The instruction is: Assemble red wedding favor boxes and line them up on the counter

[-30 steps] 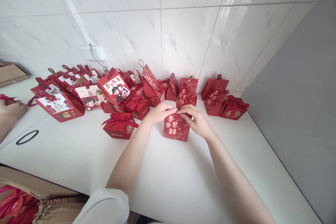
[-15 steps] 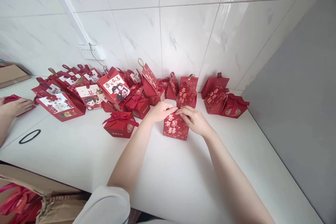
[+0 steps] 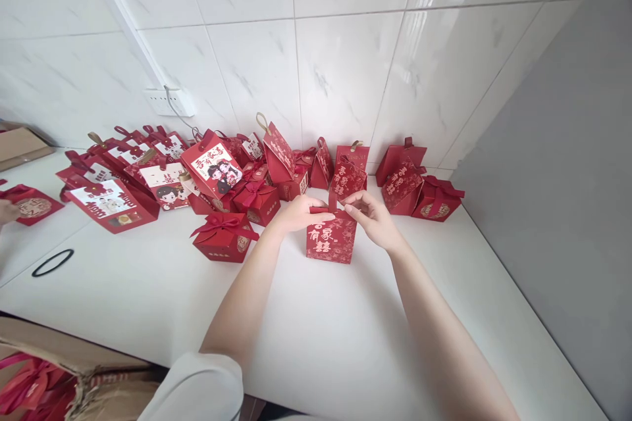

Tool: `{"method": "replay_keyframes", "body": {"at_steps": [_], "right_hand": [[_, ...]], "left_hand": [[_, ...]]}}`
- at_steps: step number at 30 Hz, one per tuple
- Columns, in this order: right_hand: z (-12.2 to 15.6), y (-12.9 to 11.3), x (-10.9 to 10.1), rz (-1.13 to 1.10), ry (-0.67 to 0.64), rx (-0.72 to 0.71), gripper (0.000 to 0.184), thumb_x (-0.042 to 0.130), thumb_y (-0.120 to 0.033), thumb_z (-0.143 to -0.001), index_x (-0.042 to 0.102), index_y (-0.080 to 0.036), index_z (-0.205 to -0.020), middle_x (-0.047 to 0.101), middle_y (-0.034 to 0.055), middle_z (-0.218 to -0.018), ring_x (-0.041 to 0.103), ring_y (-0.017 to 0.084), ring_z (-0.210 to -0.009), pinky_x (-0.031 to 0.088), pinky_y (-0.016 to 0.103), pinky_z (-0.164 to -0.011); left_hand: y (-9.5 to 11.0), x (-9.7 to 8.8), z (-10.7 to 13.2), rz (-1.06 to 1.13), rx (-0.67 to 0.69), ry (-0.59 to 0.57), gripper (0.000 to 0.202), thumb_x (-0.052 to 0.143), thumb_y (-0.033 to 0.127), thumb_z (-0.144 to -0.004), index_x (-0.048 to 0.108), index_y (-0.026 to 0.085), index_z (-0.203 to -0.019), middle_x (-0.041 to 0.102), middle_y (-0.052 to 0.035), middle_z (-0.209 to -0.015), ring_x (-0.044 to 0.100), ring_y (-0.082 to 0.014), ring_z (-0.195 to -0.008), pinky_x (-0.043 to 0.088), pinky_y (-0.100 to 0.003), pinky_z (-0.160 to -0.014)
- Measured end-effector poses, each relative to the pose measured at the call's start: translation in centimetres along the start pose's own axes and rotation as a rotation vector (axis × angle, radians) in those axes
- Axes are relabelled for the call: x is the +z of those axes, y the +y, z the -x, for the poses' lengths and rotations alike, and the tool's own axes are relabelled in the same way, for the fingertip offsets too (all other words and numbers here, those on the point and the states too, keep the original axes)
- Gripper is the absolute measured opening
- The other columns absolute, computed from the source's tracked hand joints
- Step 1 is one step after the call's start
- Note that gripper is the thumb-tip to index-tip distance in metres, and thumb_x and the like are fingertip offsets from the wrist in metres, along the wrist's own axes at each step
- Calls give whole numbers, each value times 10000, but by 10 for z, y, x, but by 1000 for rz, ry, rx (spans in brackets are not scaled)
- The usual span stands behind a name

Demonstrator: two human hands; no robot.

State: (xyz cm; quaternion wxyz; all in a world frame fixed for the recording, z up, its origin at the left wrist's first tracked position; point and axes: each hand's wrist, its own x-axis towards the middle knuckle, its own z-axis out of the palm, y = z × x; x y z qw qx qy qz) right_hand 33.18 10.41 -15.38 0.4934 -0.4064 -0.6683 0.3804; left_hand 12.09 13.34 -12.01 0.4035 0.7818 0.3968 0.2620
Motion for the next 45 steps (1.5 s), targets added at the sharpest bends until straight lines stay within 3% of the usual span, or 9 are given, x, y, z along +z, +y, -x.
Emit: {"method": "replay_keyframes", "body": {"at_steps": [5,13,16,19,23,30,38,45], "right_hand": [[0,-4,9,28,17,34,300,561,-510,-862,580,-210,-872,640,16,-857,579,161,-773,459,287,-717],[-1,2,14,7,27,74,314,597,-515,-832,593,-202,-838,648,15,-839,597,170,-784,474,303,-754],[-1,2,13,-19,52,9,278,613,-486,-832,596,-213,-884,651,32,-924,612,190,-891,487,331,-818],[1,-1,10,22,83,-128,202,611,-429,-855,640,-237,-910,611,55,-1133,581,208,-1054,472,368,-908],[3,0,5,135,44,-221,172,582,-372,-892,711,-290,-970,544,47,-1274,517,226,-1186,411,427,-1023],[3,9,2,202,35,-267,231,527,-329,-934,702,-315,-1085,533,50,-1287,492,221,-1230,422,427,-1043],[4,22,0,428,110,-454,268,547,-315,-922,680,-334,-1154,545,49,-1288,501,251,-1209,460,464,-1008],[6,28,5,430,159,-485,268,562,-300,-914,682,-337,-1151,580,48,-1242,545,247,-1144,525,447,-925]], "left_hand": [[2,4,0,17,57,68,278,709,420,-706,639,159,-640,531,4,-574,506,-153,-579,398,-273,-560],[-3,7,-4,-47,102,98,336,660,423,-751,575,153,-568,467,14,-537,460,-133,-557,348,-260,-537],[-7,8,-5,-66,94,87,358,641,436,-773,569,147,-574,467,17,-540,434,-116,-545,323,-251,-530],[-11,7,-6,-72,85,85,359,625,443,-787,591,138,-600,475,20,-546,424,-107,-543,310,-246,-533],[-12,6,-7,-77,85,95,365,615,449,-795,598,135,-608,464,26,-539,406,-101,-531,291,-247,-529],[-15,6,-8,-98,103,128,418,613,467,-795,513,146,-546,415,37,-512,362,-94,-520,264,-249,-519],[-21,9,-11,-131,126,183,401,615,458,-803,555,134,-575,437,33,-533,383,-94,-543,285,-243,-537],[-20,9,-11,-114,120,175,376,614,450,-806,590,134,-604,473,27,-540,409,-98,-545,301,-240,-540]]}}
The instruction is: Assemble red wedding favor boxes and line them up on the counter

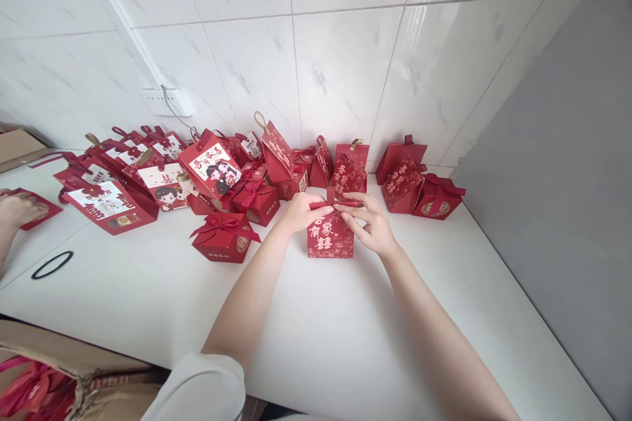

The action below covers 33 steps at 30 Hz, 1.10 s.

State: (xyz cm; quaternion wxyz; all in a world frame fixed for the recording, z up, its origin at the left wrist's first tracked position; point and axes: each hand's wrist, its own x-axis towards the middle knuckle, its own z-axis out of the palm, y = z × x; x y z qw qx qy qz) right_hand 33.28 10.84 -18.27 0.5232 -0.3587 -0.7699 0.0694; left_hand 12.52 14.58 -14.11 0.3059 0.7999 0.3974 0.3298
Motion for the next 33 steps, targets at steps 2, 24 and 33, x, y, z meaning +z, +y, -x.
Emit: {"method": "replay_keyframes", "body": {"at_steps": [2,24,33], "right_hand": [[1,0,1,0,5,3,262,561,-295,-914,689,-335,-1139,587,47,-1238,552,247,-1134,529,446,-916],[-17,-27,-15,-78,-261,204,98,581,-301,-886,552,-218,-844,561,19,-832,530,162,-723,421,294,-653],[-18,-36,-16,-94,-328,155,157,468,-280,-947,479,-214,-805,502,2,-746,469,149,-653,386,280,-618]], "left_hand": [[0,0,0,-5,3,-1,369,612,450,-808,607,131,-621,480,26,-549,415,-99,-553,306,-239,-544],[44,-20,10,-253,-17,-199,248,604,387,-792,692,158,-757,636,-9,-683,535,-139,-644,368,-229,-570],[43,-15,10,-298,12,-194,257,618,385,-779,660,151,-681,563,5,-583,460,-118,-563,309,-233,-513]]}}
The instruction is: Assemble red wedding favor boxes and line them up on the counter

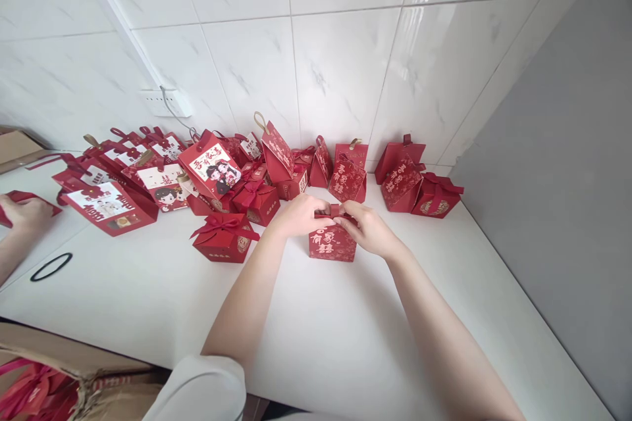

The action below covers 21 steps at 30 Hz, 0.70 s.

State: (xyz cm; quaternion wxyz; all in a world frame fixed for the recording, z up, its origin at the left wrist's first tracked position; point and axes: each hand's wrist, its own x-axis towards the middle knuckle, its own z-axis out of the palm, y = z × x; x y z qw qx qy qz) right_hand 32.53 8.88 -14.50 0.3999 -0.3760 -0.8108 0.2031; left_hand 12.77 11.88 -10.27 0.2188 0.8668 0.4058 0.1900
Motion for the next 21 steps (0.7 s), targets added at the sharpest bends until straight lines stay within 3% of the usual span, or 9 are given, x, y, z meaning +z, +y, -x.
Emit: {"method": "replay_keyframes", "body": {"at_steps": [7,12,15,21], "right_hand": [[1,5,-3,14,-32,-19,184,434,-331,-967,551,-220,-878,587,37,-818,551,173,-698,456,310,-654],[2,21,-5,81,157,-5,183,460,-346,-951,586,-237,-1026,645,78,-994,628,231,-886,513,367,-765],[3,29,-6,111,237,3,190,463,-303,-944,578,-249,-1084,657,66,-1057,637,231,-939,516,380,-822],[2,31,-5,46,356,27,165,473,-258,-934,615,-248,-1017,683,34,-999,651,201,-891,525,353,-817]], "left_hand": [[-10,6,-2,101,63,-1,200,615,340,-800,678,168,-718,612,10,-625,524,-127,-600,369,-238,-552],[-15,32,-15,195,71,256,193,616,339,-828,692,196,-933,716,-32,-898,655,-187,-841,489,-284,-787],[-17,40,-19,266,112,336,269,609,261,-835,646,218,-1098,702,-38,-1071,656,-186,-987,487,-299,-904],[-17,29,-16,212,137,429,173,537,219,-881,704,205,-924,724,-31,-966,662,-171,-920,508,-293,-841]]}}
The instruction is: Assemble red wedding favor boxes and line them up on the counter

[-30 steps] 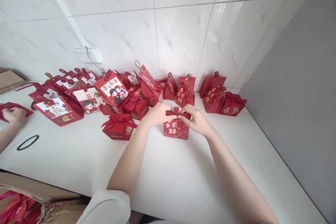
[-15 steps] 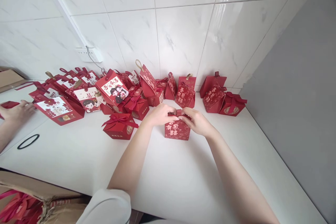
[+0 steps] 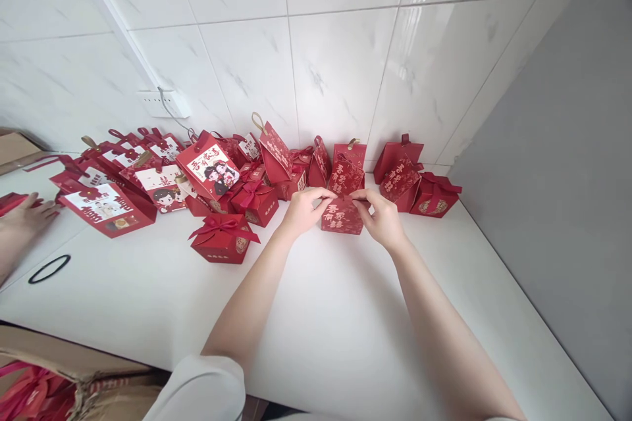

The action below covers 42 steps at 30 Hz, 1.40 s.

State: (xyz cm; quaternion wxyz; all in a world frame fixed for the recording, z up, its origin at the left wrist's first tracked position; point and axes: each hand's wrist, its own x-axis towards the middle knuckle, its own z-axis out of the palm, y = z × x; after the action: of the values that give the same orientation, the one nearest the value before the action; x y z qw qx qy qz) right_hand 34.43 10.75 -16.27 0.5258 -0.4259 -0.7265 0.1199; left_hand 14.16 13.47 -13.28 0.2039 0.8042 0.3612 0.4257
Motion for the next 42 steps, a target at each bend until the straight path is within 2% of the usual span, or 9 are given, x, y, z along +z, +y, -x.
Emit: {"method": "replay_keyframes", "body": {"at_steps": [5,10,21,23,28,31,34,37,42], "right_hand": [[1,-3,7,-111,39,72,184,491,-301,-928,636,-232,-1015,700,38,-1003,657,199,-908,530,352,-820],[3,-1,9,-29,46,65,205,503,-336,-920,665,-237,-996,714,42,-995,655,201,-817,529,350,-732],[2,5,2,-75,-93,143,242,526,-431,-899,655,-229,-931,699,32,-924,627,184,-753,493,301,-645],[6,11,11,-172,-48,197,258,537,-453,-892,633,-223,-959,691,37,-938,632,188,-795,501,304,-690],[32,34,48,-280,234,461,409,422,-521,-928,498,-211,-1184,679,76,-1037,637,212,-909,500,353,-797],[43,48,61,-236,189,504,436,357,-540,-943,514,-212,-1184,653,102,-1151,621,228,-998,482,369,-846],[47,57,64,-211,205,499,435,357,-537,-944,483,-216,-1209,672,96,-1090,640,226,-942,491,361,-803],[47,61,64,-176,272,512,383,403,-541,-928,462,-218,-1124,686,64,-926,650,216,-811,495,340,-715],[48,59,64,-178,339,529,350,485,-544,-895,454,-218,-1020,658,49,-909,631,189,-788,495,325,-727]], "left_hand": [[2,-4,-2,-57,39,-33,174,561,233,-875,724,203,-928,727,-46,-978,666,-178,-914,518,-298,-818],[-2,-3,-1,-33,1,-47,183,560,248,-876,733,209,-924,726,-46,-989,666,-179,-915,518,-275,-729],[-5,-3,-1,30,-78,-120,183,564,304,-870,702,190,-909,721,-48,-964,651,-190,-923,491,-285,-791],[-13,6,2,69,-98,-78,203,547,338,-882,674,188,-934,708,-51,-989,640,-188,-957,485,-282,-816],[-46,53,23,252,-312,299,331,388,439,-952,502,192,-1139,653,-90,-1087,621,-173,-1004,475,-298,-887],[-62,73,35,285,-435,296,380,294,491,-967,486,199,-1116,647,-92,-1083,618,-177,-992,480,-302,-861],[-70,76,39,247,-514,303,399,350,545,-939,477,206,-1105,658,-73,-1004,624,-187,-930,477,-315,-831],[-74,70,38,280,-485,173,438,461,584,-880,552,187,-1042,667,-76,-1006,616,-211,-967,466,-334,-870],[-81,55,33,707,-498,-127,562,636,560,-775,609,138,-1145,656,-123,-1148,602,-252,-1080,453,-366,-961]]}}
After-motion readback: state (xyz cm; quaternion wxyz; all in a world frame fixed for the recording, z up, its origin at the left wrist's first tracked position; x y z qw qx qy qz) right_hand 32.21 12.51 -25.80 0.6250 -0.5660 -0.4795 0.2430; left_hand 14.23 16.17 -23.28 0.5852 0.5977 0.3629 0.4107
